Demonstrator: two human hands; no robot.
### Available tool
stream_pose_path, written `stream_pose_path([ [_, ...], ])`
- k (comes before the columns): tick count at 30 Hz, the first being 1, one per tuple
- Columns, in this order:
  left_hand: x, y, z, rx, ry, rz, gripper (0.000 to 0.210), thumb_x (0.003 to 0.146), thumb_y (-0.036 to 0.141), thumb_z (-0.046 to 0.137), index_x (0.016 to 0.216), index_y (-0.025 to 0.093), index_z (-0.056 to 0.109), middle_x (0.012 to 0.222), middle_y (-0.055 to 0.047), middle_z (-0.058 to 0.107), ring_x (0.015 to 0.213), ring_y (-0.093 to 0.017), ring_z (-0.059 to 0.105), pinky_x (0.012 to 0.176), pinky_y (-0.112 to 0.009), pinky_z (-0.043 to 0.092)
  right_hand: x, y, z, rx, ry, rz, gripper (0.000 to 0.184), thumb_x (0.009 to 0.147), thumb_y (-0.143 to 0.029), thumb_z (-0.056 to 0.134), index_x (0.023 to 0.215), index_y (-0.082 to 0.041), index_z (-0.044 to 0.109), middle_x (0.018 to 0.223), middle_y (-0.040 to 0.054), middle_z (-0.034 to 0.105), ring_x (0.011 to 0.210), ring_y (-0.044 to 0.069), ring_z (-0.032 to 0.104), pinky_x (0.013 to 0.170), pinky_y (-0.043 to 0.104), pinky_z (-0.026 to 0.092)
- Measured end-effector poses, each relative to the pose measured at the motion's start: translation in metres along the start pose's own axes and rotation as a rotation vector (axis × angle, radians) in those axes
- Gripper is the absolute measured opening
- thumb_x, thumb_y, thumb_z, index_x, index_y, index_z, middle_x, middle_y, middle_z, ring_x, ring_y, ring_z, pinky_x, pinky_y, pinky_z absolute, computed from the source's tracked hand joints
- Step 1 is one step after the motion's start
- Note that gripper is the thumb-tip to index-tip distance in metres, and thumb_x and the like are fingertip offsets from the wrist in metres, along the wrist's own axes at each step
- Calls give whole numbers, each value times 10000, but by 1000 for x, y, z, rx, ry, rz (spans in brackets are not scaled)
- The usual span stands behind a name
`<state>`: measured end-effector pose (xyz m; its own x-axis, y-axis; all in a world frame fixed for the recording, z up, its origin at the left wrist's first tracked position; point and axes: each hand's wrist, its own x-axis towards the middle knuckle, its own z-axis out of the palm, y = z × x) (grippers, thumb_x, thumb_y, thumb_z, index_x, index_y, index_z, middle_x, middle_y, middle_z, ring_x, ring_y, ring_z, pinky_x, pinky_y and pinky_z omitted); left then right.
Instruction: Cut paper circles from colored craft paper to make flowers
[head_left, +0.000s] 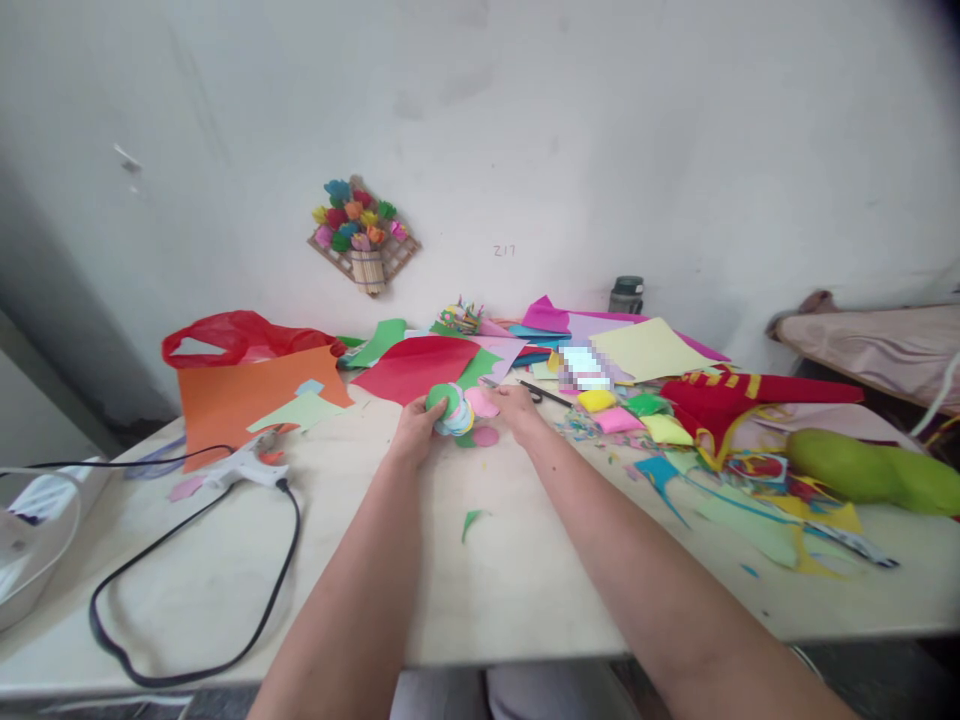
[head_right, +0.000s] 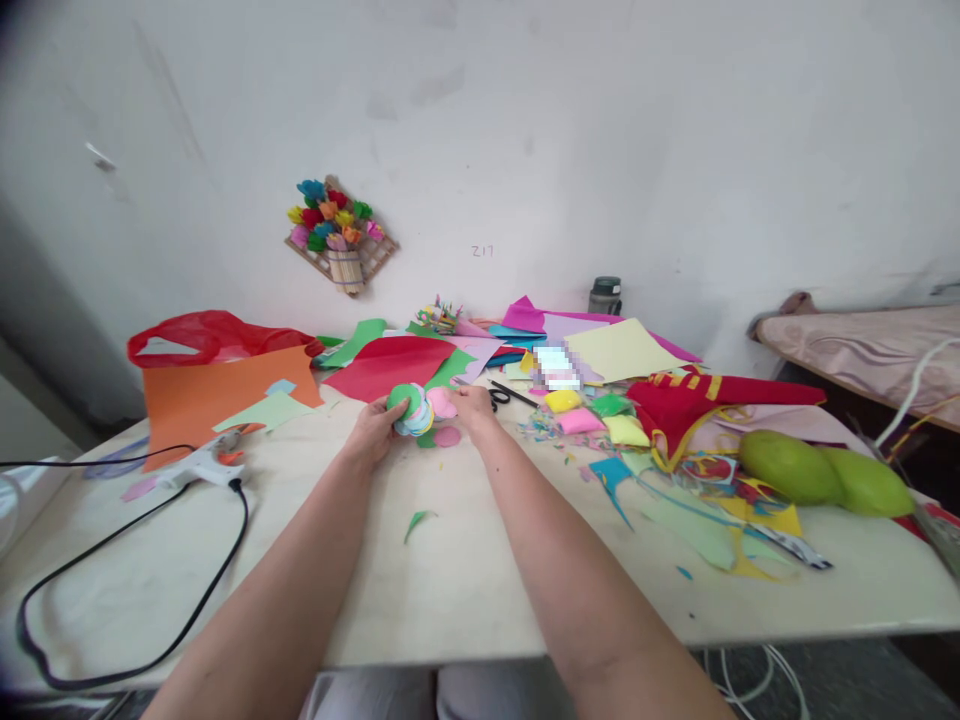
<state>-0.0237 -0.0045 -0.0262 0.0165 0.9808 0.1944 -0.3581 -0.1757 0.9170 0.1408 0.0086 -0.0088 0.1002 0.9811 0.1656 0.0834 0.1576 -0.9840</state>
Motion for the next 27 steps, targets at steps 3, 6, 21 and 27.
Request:
stream_pose_path([
  [3, -1, 3, 0, -23, -5, -8, 325, 564, 322, 766, 786, 124, 633, 678, -35, 663, 581, -146, 605, 546, -262, 512, 1, -2, -10, -115, 33, 46, 242, 631, -343, 603, 506, -155, 514, 446, -39, 458, 481, 92, 429, 464, 209, 313],
  [6, -4, 6, 2, -32, 3, -15, 331, 553, 320, 773, 777, 119, 635, 669, -38, 660, 573, -145, 600, 531, -257, 510, -2, -7, -20, -135, 13, 77, 249, 626, -323, 614, 485, -162, 486, 425, -48, 422, 437, 75, 388, 430, 200, 289],
  [21, -2, 5, -1, -63, 114, -7, 365, 524, 314, 787, 784, 124, 615, 700, -42, 658, 615, -153, 609, 550, -253, 493, 9, 5, -38, -536, -28, 34, 294, 639, -418, 589, 482, -177, 529, 416, -28, 439, 459, 108, 422, 476, 231, 301],
  [27, -3, 8, 2, -89, 167, -10, 400, 475, 338, 804, 747, 116, 612, 654, -25, 647, 564, -136, 588, 527, -251, 491, 2, -7, -38, -920, -65, 17, 341, 729, -464, 499, 595, -181, 635, 732, 94, 648, 723, 211, 591, 595, 283, 377],
])
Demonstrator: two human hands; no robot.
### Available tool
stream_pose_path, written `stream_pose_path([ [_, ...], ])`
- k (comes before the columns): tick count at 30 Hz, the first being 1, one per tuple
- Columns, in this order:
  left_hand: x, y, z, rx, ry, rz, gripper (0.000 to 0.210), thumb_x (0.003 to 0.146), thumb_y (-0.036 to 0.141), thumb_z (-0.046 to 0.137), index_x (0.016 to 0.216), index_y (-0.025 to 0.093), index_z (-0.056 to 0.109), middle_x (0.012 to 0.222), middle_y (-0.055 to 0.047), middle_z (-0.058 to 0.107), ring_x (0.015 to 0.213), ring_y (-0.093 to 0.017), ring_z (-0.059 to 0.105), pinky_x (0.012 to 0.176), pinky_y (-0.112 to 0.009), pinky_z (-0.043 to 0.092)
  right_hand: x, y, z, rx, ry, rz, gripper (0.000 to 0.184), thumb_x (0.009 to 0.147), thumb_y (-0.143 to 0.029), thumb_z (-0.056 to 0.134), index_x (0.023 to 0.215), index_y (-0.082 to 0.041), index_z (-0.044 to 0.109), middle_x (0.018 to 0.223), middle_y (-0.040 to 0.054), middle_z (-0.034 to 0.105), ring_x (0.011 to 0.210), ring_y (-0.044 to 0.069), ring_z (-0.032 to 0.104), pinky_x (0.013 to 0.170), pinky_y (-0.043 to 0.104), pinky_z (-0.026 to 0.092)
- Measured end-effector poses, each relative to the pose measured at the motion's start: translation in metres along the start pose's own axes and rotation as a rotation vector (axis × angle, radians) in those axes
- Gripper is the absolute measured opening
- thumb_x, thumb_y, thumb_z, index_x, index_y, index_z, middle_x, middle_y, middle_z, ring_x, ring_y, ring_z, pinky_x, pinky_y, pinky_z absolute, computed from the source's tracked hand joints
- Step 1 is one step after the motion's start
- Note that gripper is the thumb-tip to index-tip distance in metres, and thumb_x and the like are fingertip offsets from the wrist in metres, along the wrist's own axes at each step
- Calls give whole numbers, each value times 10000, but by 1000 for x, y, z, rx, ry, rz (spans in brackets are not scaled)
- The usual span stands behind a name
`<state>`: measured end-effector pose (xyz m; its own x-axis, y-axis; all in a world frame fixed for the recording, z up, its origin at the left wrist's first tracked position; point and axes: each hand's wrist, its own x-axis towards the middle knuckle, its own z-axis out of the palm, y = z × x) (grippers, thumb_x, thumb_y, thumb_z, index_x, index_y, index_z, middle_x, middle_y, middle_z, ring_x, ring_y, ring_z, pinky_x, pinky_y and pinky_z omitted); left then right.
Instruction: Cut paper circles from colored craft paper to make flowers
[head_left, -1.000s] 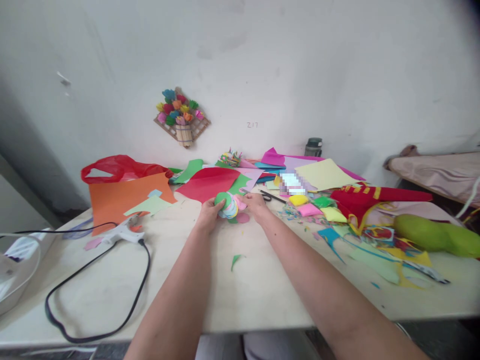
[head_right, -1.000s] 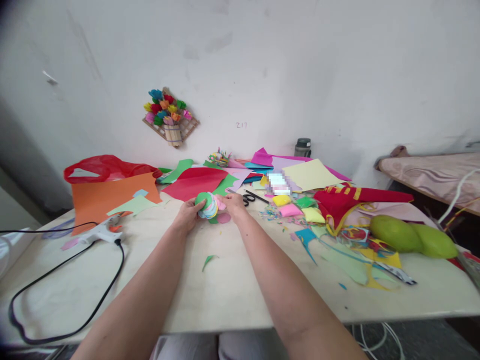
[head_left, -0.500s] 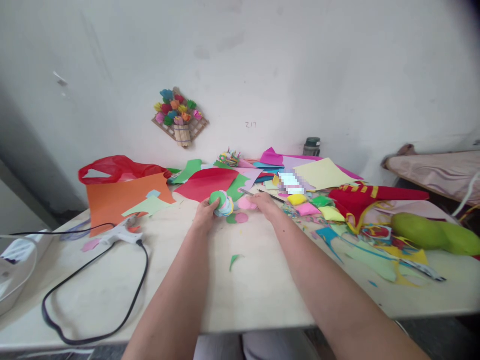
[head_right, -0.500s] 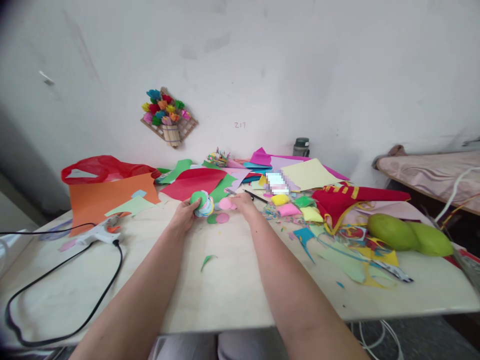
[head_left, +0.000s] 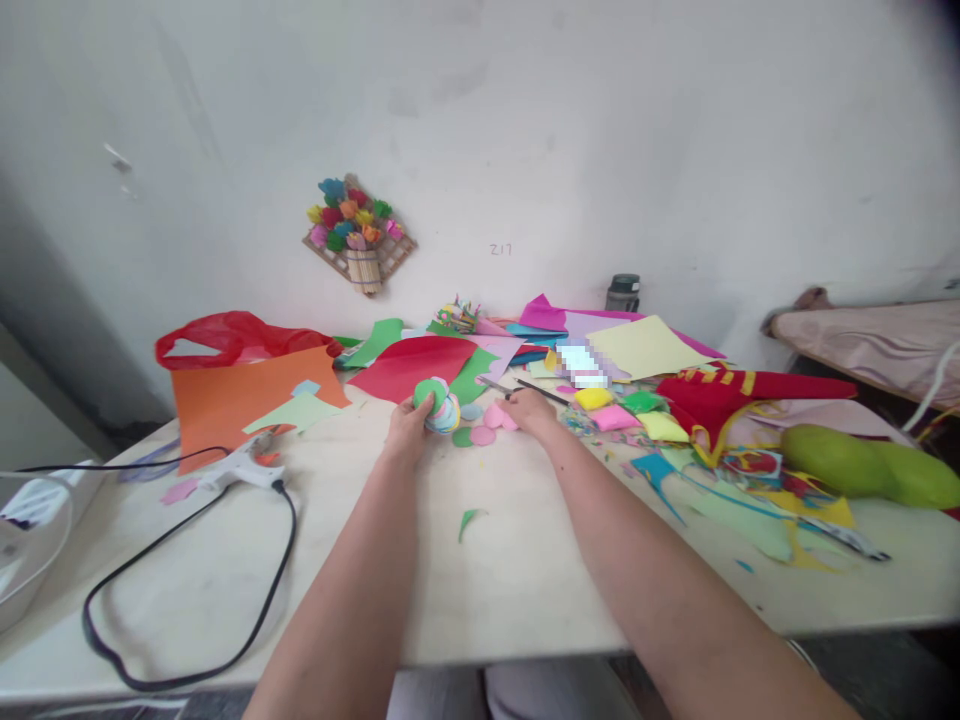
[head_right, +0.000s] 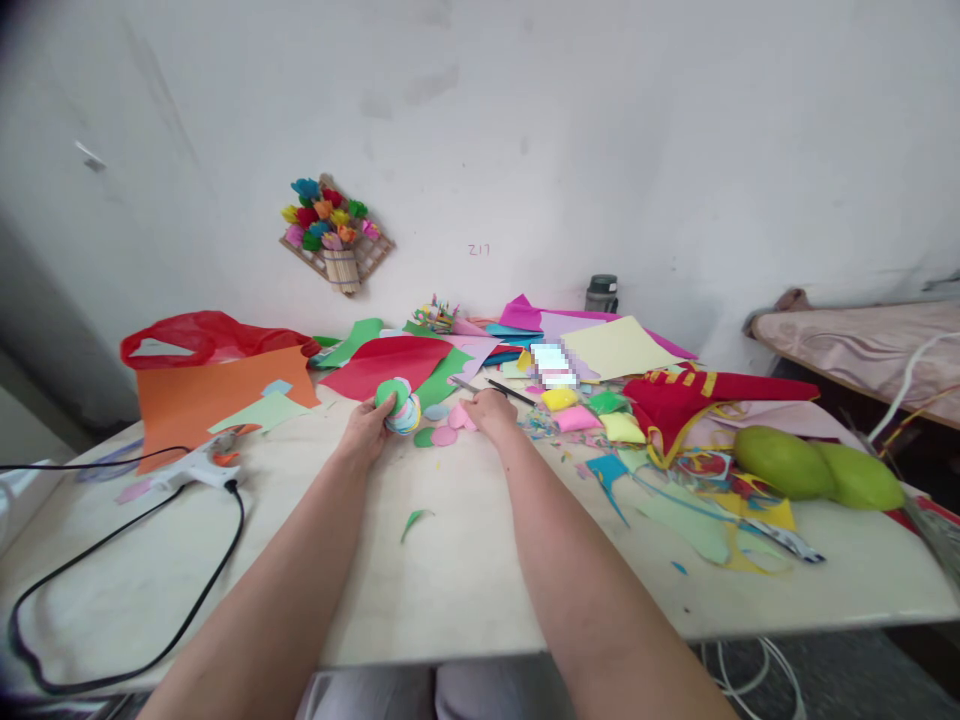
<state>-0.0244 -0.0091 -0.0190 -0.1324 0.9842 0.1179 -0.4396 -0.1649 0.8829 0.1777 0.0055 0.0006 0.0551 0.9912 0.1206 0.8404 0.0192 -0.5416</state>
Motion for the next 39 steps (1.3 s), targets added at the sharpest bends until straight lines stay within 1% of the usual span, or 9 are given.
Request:
stream_pose_path([
  [5, 0, 0, 0, -11, -3, -3, 414, 468, 324, 807, 767, 111, 616, 666, -33, 655, 581, -150, 599, 541, -262, 495, -8, -9, -2, -275, 136, -95, 424, 776, -490, 449, 792, -133, 678, 882, 190, 649, 885, 289, 589, 733, 372, 382],
  [8, 1, -1, -1, -14, 1, 4, 354, 528, 307, 779, 773, 110, 616, 677, -39, 658, 614, -161, 613, 561, -265, 490, -12, -15, -1, -244, 227, -134, 367, 790, -437, 454, 810, -146, 677, 865, 176, 657, 868, 275, 594, 749, 370, 378],
  [10, 1, -1, 0, -19, 10, -1, 300, 572, 283, 754, 775, 113, 614, 684, -40, 658, 629, -164, 617, 570, -267, 488, -13, -18, 2, -113, 219, -131, 308, 775, -423, 479, 758, -185, 673, 841, 126, 670, 836, 246, 601, 709, 333, 392],
  [14, 0, 1, 3, -52, 26, -14, 220, 620, 238, 728, 770, 123, 616, 706, -43, 660, 634, -157, 612, 579, -268, 492, -10, -25, 17, 288, 34, -146, 270, 723, -436, 534, 613, -206, 620, 664, 33, 665, 674, 183, 609, 593, 271, 410],
  [18, 2, -1, 5, -72, 29, -20, 195, 643, 240, 720, 772, 145, 609, 713, -40, 659, 654, -155, 609, 601, -272, 498, -9, -35, 38, 598, -73, -147, 151, 633, -325, 634, 658, -190, 570, 574, 1, 632, 495, 140, 568, 507, 254, 421],
  [22, 6, -6, 5, -70, 47, -29, 186, 651, 249, 717, 761, 162, 595, 706, -26, 650, 638, -144, 600, 588, -268, 500, -14, -46, 47, 771, -93, -60, 172, 592, -160, 621, 734, -197, 531, 491, -47, 557, 455, 133, 547, 475, 243, 425],
  [28, 5, -7, 8, -67, 20, -78, 151, 649, 189, 708, 744, 161, 594, 685, -22, 645, 622, -134, 599, 603, -256, 507, -10, -44, 50, 708, 29, -104, 158, 620, -119, 546, 752, -205, 545, 561, -34, 582, 564, 143, 584, 573, 256, 461],
  [34, 1, -1, 9, -41, -76, -193, 202, 666, 216, 692, 811, 108, 602, 736, -83, 658, 692, -201, 631, 637, -334, 532, -1, -35, 51, 606, 149, -194, 192, 643, -128, 514, 808, -206, 576, 622, -30, 605, 647, 142, 584, 658, 268, 460],
  [39, 0, 1, 11, -69, -46, -237, 182, 729, 241, 641, 847, 112, 591, 764, -92, 656, 674, -202, 634, 619, -343, 536, -2, -36, 49, 590, 196, -249, 156, 657, -134, 515, 775, -189, 601, 715, -2, 629, 671, 136, 576, 686, 262, 448],
])
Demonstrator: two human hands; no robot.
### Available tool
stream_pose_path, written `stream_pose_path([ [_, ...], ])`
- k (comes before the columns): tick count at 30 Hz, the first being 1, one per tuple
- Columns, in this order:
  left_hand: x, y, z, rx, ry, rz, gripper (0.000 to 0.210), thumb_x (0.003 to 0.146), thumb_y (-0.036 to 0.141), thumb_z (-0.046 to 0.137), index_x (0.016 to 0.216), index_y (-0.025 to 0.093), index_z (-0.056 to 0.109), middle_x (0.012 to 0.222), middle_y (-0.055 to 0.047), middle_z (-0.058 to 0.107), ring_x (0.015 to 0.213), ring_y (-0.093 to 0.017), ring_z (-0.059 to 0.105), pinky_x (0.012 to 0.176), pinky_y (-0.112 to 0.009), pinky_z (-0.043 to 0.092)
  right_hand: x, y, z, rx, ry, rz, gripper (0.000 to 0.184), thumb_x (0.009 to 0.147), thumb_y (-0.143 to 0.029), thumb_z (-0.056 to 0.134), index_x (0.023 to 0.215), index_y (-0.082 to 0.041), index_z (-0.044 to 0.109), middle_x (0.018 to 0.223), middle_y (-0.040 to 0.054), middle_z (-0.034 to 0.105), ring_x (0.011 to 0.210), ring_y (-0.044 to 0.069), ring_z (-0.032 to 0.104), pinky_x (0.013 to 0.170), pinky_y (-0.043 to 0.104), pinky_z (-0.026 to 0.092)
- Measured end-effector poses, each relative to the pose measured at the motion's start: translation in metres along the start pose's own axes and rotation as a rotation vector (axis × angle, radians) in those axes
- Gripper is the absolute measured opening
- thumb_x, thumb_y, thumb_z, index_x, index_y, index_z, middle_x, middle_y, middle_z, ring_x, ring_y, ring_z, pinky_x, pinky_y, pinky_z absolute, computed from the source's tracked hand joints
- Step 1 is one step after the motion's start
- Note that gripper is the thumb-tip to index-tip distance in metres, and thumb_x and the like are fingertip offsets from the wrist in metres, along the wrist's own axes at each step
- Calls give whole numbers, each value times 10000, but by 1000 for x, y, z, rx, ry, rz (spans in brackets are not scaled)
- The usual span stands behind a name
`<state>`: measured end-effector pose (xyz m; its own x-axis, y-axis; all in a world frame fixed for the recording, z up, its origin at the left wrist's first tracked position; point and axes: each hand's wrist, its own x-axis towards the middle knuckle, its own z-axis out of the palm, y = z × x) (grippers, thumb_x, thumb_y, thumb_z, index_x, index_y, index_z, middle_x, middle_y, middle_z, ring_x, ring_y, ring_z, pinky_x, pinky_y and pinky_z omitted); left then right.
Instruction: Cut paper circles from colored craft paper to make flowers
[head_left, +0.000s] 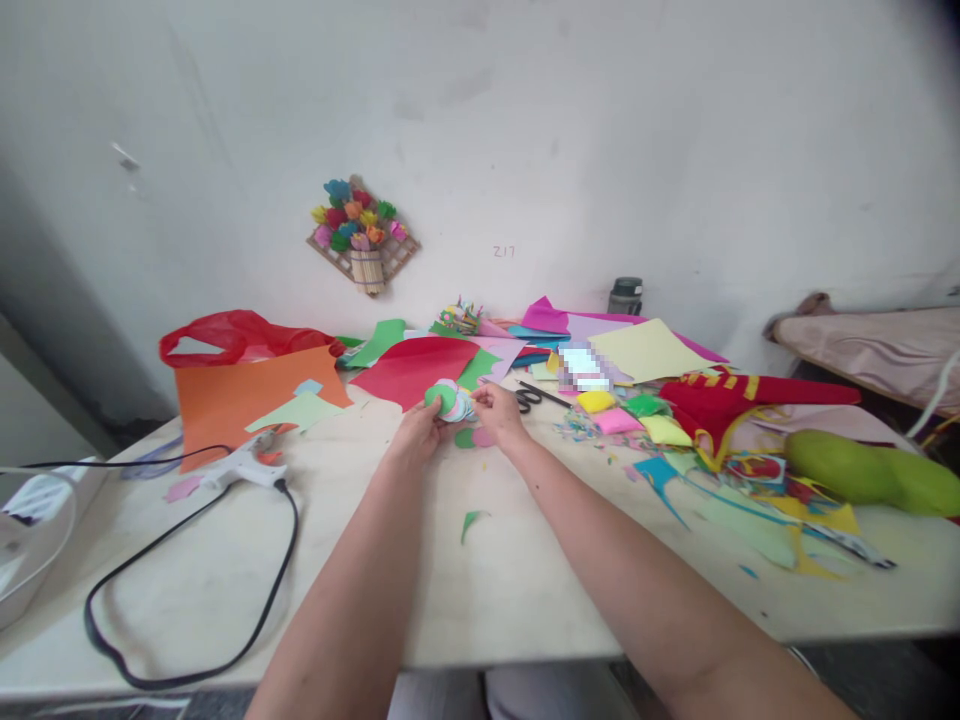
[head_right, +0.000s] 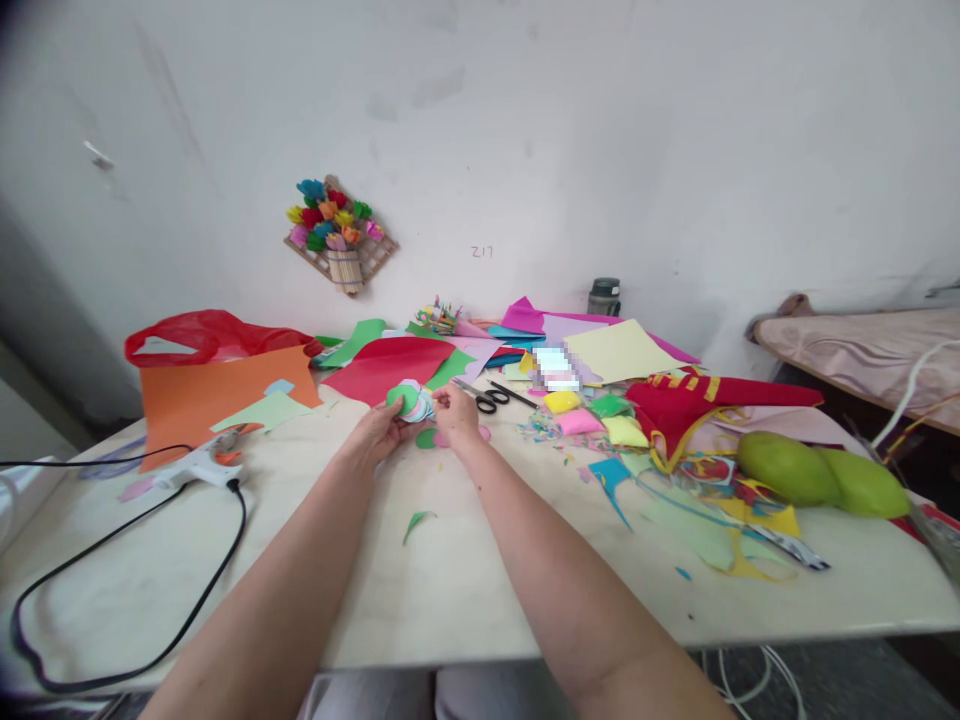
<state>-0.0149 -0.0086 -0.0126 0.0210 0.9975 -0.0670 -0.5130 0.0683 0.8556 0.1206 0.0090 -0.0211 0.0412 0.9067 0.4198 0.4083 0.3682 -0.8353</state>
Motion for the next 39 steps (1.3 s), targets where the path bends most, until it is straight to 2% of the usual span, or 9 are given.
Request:
stream_pose_path([
  [5, -3, 3, 5, -30, 44, -25, 128, 781, 236, 584, 863, 139, 569, 755, -68, 651, 634, -183, 632, 579, -318, 536, -4, -8, -3, -127, -14, 10, 172, 660, -135, 509, 756, -190, 641, 898, 16, 633, 655, 124, 557, 697, 264, 435],
  [12, 0, 0, 4, -89, 23, 31, 94, 790, 233, 577, 814, 143, 582, 776, -65, 653, 664, -168, 631, 611, -299, 542, -8, -17, -7, -201, 7, 34, 132, 663, -204, 563, 747, -199, 664, 997, 30, 593, 803, 149, 566, 727, 258, 426],
  [18, 0, -1, 4, -103, 12, 46, 119, 787, 230, 585, 846, 128, 568, 795, -73, 650, 650, -168, 638, 583, -295, 550, -10, -21, -9, -217, 9, 56, 125, 653, -227, 572, 728, -208, 670, 861, 18, 630, 765, 149, 570, 688, 247, 425],
  [26, -1, -2, 5, -124, -1, 37, 118, 850, 153, 459, 827, 120, 570, 745, -72, 656, 634, -161, 635, 571, -288, 553, -6, -12, -3, -53, -12, 155, 147, 635, -263, 574, 716, -191, 674, 678, -9, 657, 664, 146, 594, 612, 232, 434],
  [33, 2, -6, 2, -131, -41, 52, 128, 846, 156, 463, 835, 108, 581, 771, -93, 662, 657, -177, 645, 578, -298, 560, -5, -9, -2, -27, -17, 134, 138, 649, -276, 567, 676, -203, 681, 616, -20, 648, 631, 139, 593, 575, 213, 433],
  [39, 1, -7, 2, -135, -51, 45, 110, 835, 168, 490, 844, 107, 582, 789, -103, 660, 673, -184, 644, 584, -308, 559, -4, -10, -2, -69, -33, 125, 218, 701, -346, 520, 638, -214, 681, 568, -22, 629, 627, 142, 591, 555, 210, 425],
])
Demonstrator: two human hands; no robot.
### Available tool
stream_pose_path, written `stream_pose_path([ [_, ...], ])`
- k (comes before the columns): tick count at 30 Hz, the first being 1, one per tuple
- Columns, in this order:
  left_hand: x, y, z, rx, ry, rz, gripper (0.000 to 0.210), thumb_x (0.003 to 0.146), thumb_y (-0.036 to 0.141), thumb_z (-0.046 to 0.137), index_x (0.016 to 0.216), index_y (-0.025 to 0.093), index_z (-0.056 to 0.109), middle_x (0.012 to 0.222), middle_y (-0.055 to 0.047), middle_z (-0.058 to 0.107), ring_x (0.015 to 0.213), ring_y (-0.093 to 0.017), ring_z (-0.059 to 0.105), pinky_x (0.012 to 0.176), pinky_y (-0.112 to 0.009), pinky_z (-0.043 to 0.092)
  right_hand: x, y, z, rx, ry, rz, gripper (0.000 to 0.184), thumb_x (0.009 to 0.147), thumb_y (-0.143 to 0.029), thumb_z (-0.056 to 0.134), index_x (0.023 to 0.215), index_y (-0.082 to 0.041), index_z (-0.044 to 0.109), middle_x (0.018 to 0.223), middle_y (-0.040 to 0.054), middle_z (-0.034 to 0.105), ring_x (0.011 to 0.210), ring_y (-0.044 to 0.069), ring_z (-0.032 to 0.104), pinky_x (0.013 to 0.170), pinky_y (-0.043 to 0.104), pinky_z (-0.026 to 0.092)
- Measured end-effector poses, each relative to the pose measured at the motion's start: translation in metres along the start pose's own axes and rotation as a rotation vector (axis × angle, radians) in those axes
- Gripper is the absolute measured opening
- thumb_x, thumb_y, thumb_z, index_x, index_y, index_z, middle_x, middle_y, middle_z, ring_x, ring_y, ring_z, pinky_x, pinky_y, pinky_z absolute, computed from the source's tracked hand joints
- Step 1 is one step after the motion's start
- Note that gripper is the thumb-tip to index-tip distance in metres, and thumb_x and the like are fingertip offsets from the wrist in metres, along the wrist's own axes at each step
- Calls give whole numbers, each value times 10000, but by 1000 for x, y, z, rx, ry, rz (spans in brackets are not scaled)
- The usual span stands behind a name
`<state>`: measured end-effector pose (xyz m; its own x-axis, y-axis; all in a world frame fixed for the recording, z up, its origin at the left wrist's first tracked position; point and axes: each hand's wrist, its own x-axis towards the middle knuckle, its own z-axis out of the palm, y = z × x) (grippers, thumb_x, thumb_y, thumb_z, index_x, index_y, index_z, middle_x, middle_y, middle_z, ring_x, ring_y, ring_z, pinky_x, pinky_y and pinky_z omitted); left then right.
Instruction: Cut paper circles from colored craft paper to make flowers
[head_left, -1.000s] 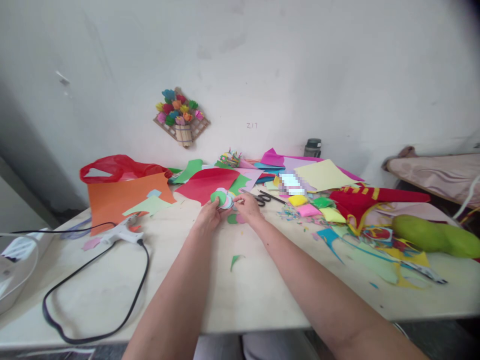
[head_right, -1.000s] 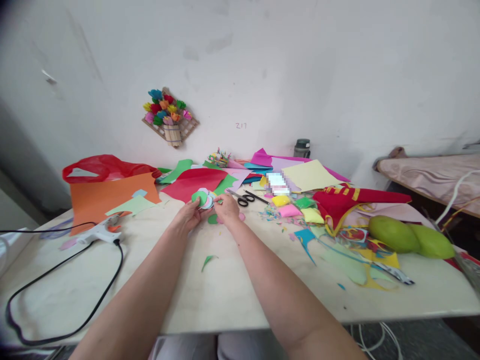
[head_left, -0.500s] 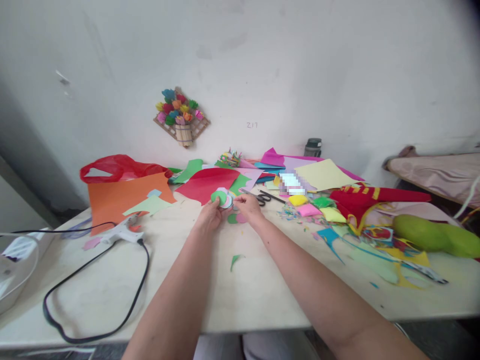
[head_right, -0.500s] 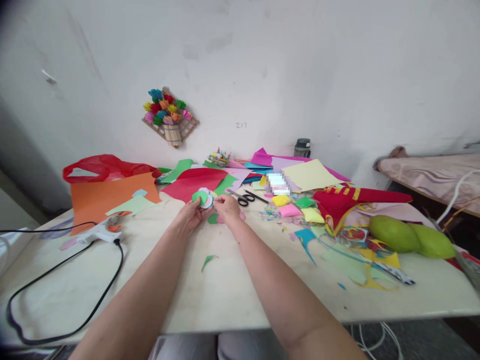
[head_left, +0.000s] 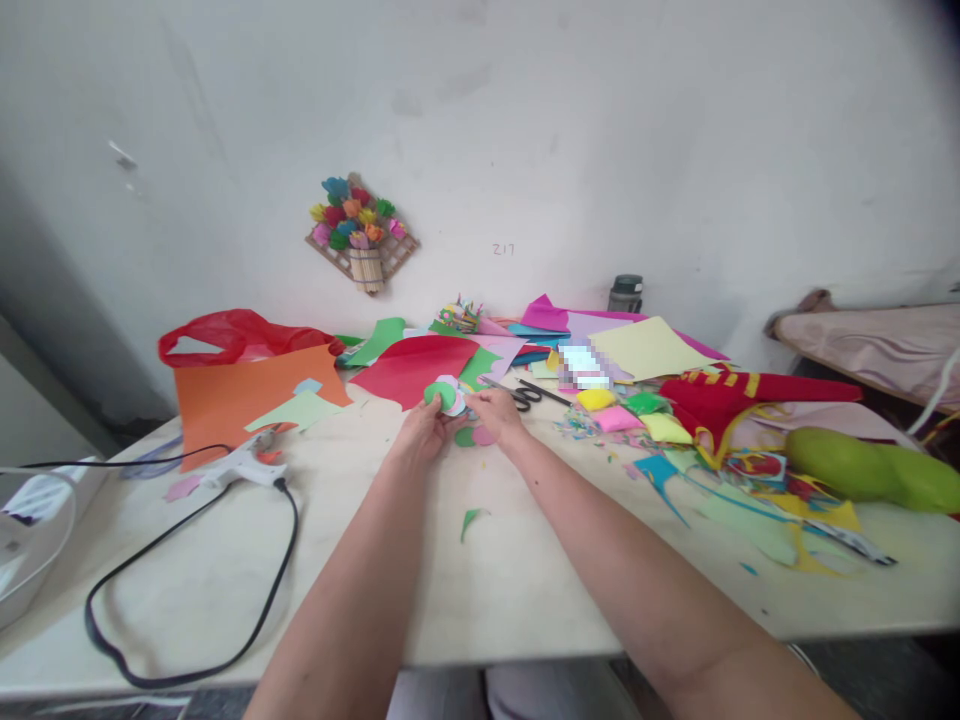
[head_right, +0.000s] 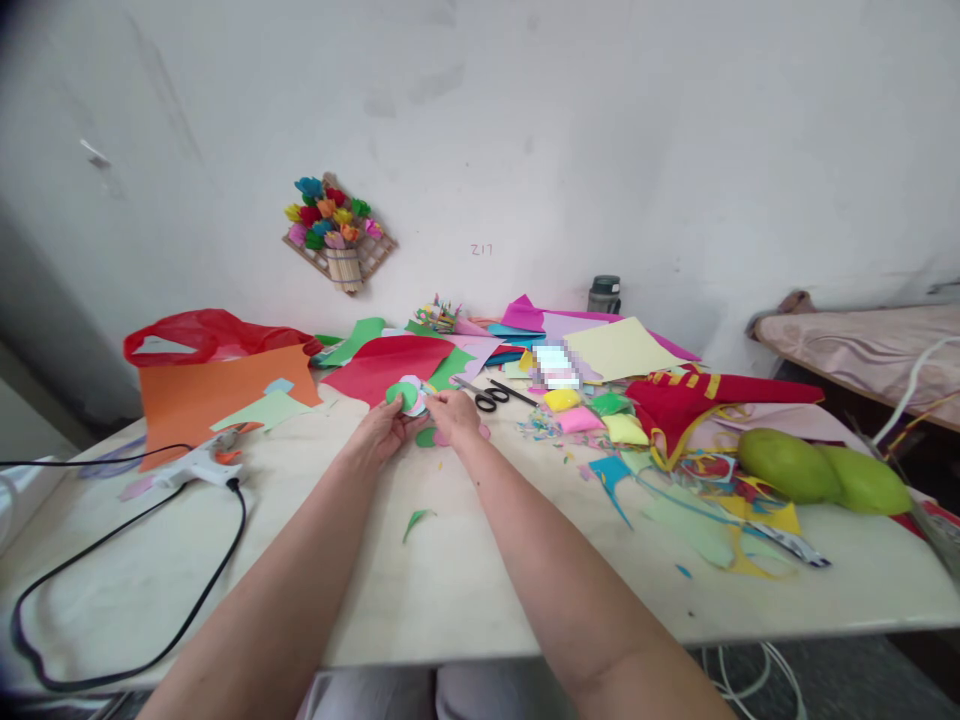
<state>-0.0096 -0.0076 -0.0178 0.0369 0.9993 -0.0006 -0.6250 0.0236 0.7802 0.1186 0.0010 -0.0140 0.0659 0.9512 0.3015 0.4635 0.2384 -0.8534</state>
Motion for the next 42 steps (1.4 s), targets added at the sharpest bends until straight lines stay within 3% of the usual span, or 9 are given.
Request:
stream_pose_path([
  [6, -1, 0, 4, -12, 25, -38, 100, 824, 164, 511, 856, 105, 585, 809, -107, 650, 726, -184, 641, 622, -308, 556, 0, 0, 4, 18, -1, 63, 186, 678, -329, 549, 672, -196, 680, 585, -8, 639, 604, 139, 587, 554, 211, 421],
  [14, 0, 0, 5, -34, 93, -12, 111, 841, 133, 465, 836, 98, 570, 815, -111, 647, 674, -183, 640, 564, -303, 556, -14, -26, -12, -246, 35, 56, 193, 716, -263, 479, 727, -217, 665, 754, 15, 673, 742, 157, 596, 608, 222, 395],
  [19, -1, 2, 6, -41, 139, -7, 110, 843, 122, 456, 833, 117, 566, 799, -85, 644, 636, -161, 632, 534, -279, 550, -15, -26, -12, -365, 72, 14, 218, 752, -276, 448, 764, -224, 660, 785, 19, 677, 785, 164, 592, 612, 227, 374],
  [22, -1, 2, 6, -18, 91, 0, 111, 832, 100, 466, 822, 108, 577, 792, -75, 646, 649, -155, 633, 551, -266, 552, -17, -24, -10, -482, 95, -53, 230, 784, -283, 430, 805, -224, 651, 818, 31, 676, 796, 173, 590, 612, 237, 358],
  [25, -2, 0, 4, 16, 40, -12, 91, 804, 71, 501, 805, 94, 589, 764, -77, 650, 644, -157, 635, 587, -273, 557, -21, -23, -8, -613, 91, -224, 250, 817, -276, 399, 855, -196, 633, 838, 62, 667, 787, 180, 584, 631, 246, 347],
  [29, -3, -1, 4, 10, 59, -10, 59, 781, 63, 538, 781, 89, 591, 729, -77, 650, 615, -155, 634, 581, -276, 560, -24, -25, -6, -679, 94, -382, 266, 841, -249, 365, 889, -154, 610, 877, 107, 648, 806, 181, 568, 648, 244, 334],
  [32, -2, 0, 5, -46, 106, -1, 48, 760, 58, 568, 784, 93, 590, 745, -75, 650, 613, -156, 636, 562, -268, 559, -22, -27, -8, -608, 156, -294, 266, 844, -239, 359, 868, -163, 613, 865, 96, 646, 797, 178, 566, 646, 246, 327],
  [37, 1, 8, 1, -115, 178, 35, 54, 779, 80, 559, 823, 106, 576, 805, -75, 644, 669, -165, 642, 601, -289, 556, -8, -18, -22, -334, 252, -26, 237, 813, -302, 415, 835, -204, 629, 798, 39, 660, 769, 167, 567, 629, 237, 347],
  [42, 3, 14, -6, -117, 224, 89, 68, 818, 81, 498, 823, 111, 559, 822, -82, 644, 736, -164, 632, 683, -314, 536, 7, -3, -38, -110, 206, 111, 233, 782, -336, 433, 763, -203, 623, 718, 11, 662, 679, 147, 569, 596, 230, 379],
])
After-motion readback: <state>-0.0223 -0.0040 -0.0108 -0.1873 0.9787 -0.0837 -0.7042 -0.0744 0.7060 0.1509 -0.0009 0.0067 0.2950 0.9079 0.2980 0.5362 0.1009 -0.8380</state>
